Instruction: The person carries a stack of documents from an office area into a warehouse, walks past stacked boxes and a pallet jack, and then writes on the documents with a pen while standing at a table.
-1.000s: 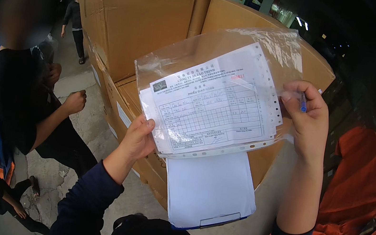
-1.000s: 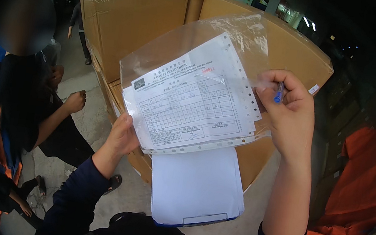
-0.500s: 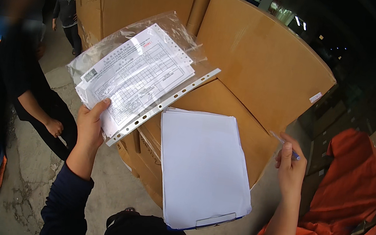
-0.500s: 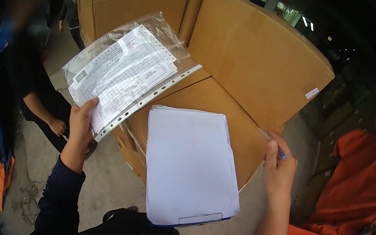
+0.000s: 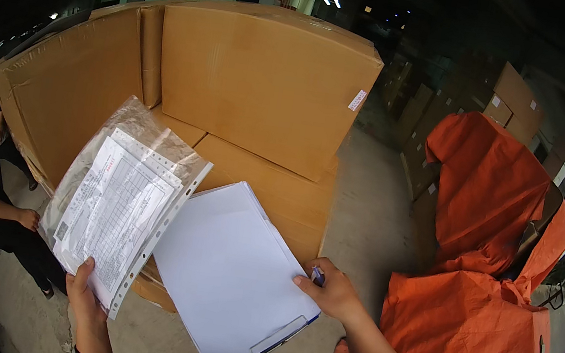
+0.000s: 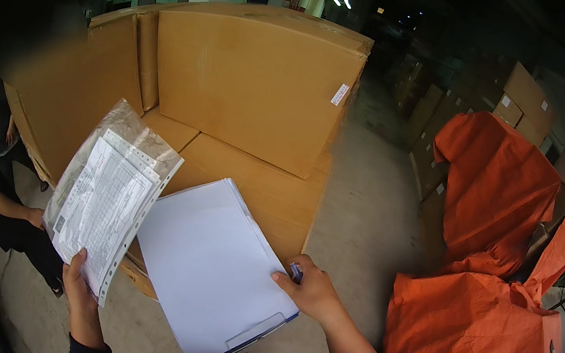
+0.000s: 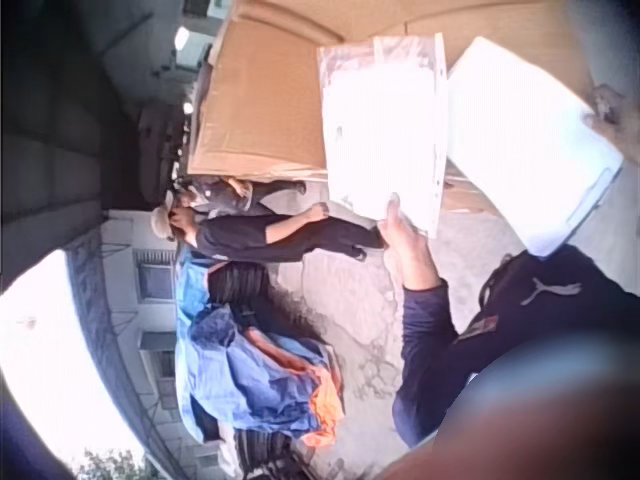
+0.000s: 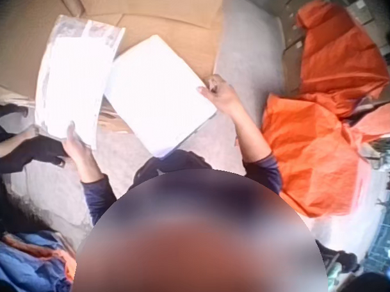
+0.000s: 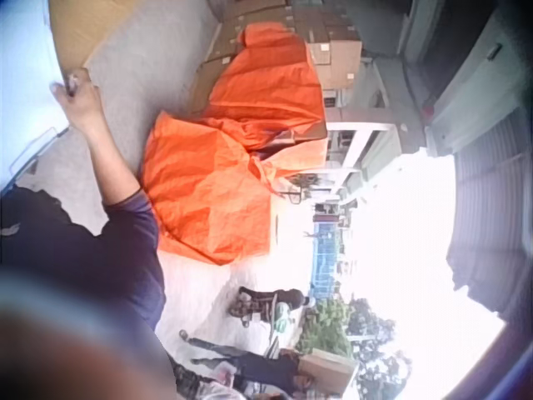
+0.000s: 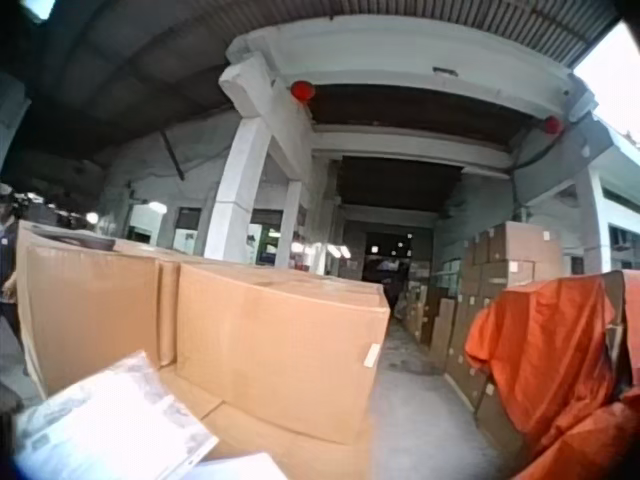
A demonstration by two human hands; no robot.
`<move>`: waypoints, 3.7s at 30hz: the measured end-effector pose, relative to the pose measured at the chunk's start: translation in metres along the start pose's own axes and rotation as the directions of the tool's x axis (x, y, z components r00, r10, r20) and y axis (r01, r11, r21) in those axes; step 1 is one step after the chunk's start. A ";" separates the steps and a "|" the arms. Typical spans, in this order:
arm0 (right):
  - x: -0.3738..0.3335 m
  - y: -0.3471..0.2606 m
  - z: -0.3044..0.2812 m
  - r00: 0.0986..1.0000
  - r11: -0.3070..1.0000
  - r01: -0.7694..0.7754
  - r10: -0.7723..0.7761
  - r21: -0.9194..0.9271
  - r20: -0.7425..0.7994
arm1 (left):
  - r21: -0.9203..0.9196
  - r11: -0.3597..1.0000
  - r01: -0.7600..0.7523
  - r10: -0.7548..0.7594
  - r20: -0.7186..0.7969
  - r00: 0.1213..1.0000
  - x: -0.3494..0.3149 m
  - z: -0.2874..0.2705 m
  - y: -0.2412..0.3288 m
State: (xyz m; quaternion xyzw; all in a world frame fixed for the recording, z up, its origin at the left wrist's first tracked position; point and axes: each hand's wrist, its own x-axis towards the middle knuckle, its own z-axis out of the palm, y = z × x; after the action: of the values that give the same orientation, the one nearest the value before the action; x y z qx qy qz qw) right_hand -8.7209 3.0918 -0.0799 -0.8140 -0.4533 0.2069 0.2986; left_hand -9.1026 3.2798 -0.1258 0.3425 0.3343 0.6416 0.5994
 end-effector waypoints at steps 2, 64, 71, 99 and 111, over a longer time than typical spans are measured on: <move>0.001 0.008 0.002 1.000 0.997 -0.019 0.019 0.075 0.011 | 0.015 0.999 0.045 -0.046 0.061 0.997 -0.003 0.012 -0.013; -0.021 0.412 -0.213 0.964 0.426 -0.167 0.258 0.889 0.058 | 0.321 0.594 0.737 -0.757 0.534 0.377 -0.191 0.443 -0.383; 0.166 0.481 -0.275 0.964 0.700 -0.094 0.241 0.708 -0.111 | 0.220 0.744 0.631 -0.610 0.611 0.505 -0.085 0.583 -0.517; 1.109 0.707 -0.643 0.874 0.607 0.372 0.026 0.703 -0.485 | 0.050 0.794 0.606 -0.563 0.437 0.701 0.411 1.258 -0.978; 1.585 0.748 -0.729 0.888 0.572 0.347 0.056 0.744 -0.457 | 0.153 0.719 0.678 -0.632 0.551 0.545 0.660 1.600 -1.172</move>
State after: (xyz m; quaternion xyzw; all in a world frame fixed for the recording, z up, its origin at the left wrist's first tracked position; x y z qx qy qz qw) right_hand -7.0210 3.9321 -0.1519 -0.5702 -0.2979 0.1784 0.7445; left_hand -7.1557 4.0356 -0.2173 0.3433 0.2182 0.2511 0.8784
